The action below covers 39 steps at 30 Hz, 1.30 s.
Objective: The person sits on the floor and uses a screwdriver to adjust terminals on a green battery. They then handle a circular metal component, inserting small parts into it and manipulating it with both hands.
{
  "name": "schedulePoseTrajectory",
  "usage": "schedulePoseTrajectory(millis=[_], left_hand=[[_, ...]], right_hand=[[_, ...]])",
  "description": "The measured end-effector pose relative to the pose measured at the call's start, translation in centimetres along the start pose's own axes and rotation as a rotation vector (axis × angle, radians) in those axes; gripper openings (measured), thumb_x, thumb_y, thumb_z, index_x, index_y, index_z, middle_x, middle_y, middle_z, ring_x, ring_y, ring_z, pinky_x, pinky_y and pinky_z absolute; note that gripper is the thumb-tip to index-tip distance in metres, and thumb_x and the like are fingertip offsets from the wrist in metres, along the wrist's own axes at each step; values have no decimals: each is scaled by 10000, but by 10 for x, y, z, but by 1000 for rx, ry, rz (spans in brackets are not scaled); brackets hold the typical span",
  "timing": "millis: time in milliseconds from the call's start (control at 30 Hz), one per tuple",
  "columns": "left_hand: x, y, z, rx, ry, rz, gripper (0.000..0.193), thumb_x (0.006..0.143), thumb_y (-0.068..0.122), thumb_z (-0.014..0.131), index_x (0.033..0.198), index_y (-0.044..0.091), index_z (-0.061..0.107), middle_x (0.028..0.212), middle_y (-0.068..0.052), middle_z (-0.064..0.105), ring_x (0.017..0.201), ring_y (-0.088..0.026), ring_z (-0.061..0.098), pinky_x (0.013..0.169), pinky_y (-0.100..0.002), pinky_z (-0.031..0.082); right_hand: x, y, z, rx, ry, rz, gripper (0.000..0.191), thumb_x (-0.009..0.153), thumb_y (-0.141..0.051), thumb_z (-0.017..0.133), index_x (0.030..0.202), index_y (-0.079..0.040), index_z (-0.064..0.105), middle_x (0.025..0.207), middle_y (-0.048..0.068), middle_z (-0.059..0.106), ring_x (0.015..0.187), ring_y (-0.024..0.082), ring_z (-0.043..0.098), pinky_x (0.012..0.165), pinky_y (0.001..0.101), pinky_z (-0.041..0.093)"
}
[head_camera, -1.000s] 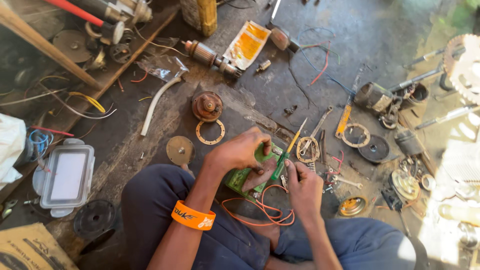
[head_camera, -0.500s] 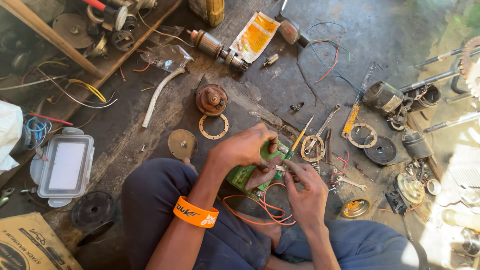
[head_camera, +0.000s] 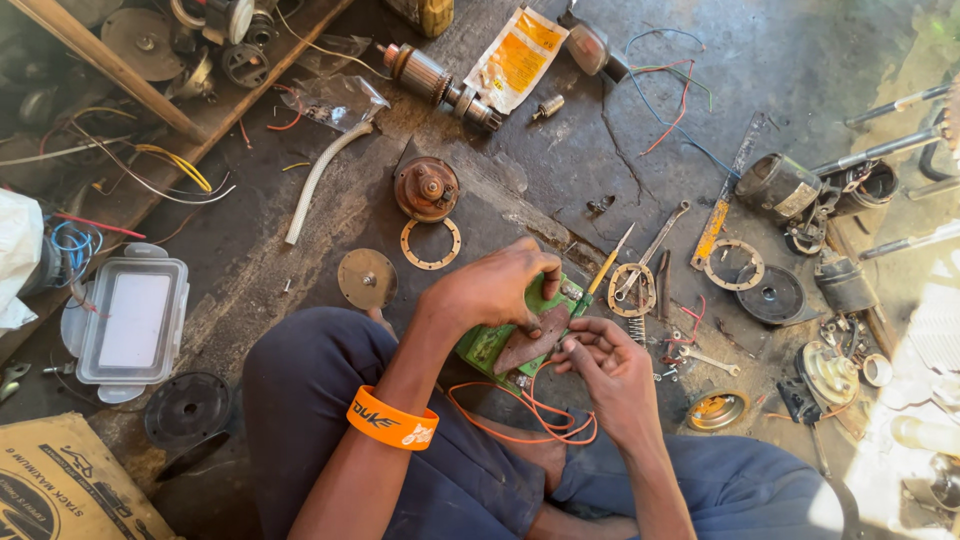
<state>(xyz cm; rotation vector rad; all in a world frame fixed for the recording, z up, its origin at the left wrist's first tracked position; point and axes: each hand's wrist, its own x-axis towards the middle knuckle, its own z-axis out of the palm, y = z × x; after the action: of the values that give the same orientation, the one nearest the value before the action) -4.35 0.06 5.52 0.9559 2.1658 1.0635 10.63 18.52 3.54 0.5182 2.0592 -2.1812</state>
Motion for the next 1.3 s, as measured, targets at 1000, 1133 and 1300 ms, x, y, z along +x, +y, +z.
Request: schedulePoseTrajectory(millis=[1000,1133,1300], left_hand=[[-2,0,0,24,56,103,465,575,122,920,920,100,609,1065,-102,610,1103,-321,619,903,-401,525],[0,-1,-1,7,17,6,499,553,130,930,926,93,601,1087,-103,576,1053,-322,621,852,-406,528],[-2,0,-1,-28,20,56,505,533,127,939,912,81,608,1051,-116,586,1052,-322,622,834,-407,529]], right_hand=[[-6,-13,13,-164,-88,77,324,1009,-206,605,821,53,663,726,61,739,667,124,715,654,275,605],[-7,-14,18,-255,-89,33,264,976,-180,632,849,42,696,745,54,734,706,100,693,667,274,587],[-11,-13,19,-348,-116,69,253,961,-178,657,840,37,712,710,55,722,673,97,662,634,268,556]])
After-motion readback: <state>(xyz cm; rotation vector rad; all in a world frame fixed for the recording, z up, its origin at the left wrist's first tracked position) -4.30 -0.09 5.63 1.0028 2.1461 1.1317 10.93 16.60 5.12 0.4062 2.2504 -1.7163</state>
